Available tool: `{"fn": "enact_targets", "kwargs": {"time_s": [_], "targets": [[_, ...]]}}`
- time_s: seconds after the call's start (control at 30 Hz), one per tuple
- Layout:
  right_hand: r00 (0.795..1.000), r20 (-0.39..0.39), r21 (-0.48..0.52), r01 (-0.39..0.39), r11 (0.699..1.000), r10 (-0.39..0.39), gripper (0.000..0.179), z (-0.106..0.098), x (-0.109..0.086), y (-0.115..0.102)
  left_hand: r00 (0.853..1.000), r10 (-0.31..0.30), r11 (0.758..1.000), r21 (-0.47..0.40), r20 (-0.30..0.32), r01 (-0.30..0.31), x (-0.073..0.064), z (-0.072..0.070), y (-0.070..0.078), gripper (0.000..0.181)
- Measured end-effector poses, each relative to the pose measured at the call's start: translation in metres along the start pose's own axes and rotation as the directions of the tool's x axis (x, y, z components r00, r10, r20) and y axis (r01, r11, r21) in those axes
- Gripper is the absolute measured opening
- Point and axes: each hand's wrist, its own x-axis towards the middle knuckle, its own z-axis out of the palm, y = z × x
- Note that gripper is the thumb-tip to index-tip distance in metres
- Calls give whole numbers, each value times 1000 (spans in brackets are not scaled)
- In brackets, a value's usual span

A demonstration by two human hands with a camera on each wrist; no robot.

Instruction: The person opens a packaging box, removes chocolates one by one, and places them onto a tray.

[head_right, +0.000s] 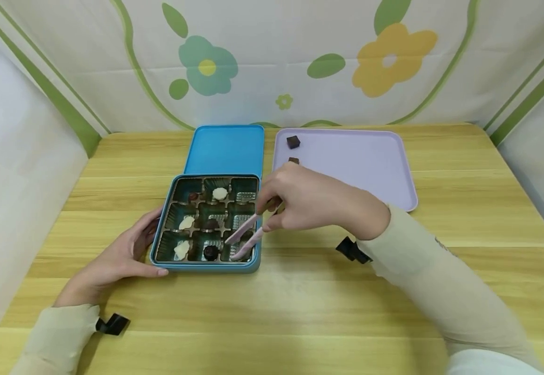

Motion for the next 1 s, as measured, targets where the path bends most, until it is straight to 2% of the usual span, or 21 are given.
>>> {"fn": "enact_targets", "kwargs": {"time_s": [0.27,0.5,0.77,0.87,1.0], "targets": [[998,68,2,-18,1000,18,10,5,7,-6,1000,1,1000,-5,3,-1,1,2,0,127],[996,93,-50,15,999,-10,13,-11,19,-18,1000,-7,1000,11,2,7,-1,-3,2,127],[973,227,-126,-15,992,44,13,-7,39,-27,1000,-16,1000,7,-2,16,-3,0,0,126],[977,209,-125,-24,992,50,12,-3,35,-26,1000,-30,1000,-1,-1,30,-3,0,1,126],[990,139,-103,2,995,13,11,-2,26,-22,999,-35,999,-1,-2,35,-3,0,1,127]]}}
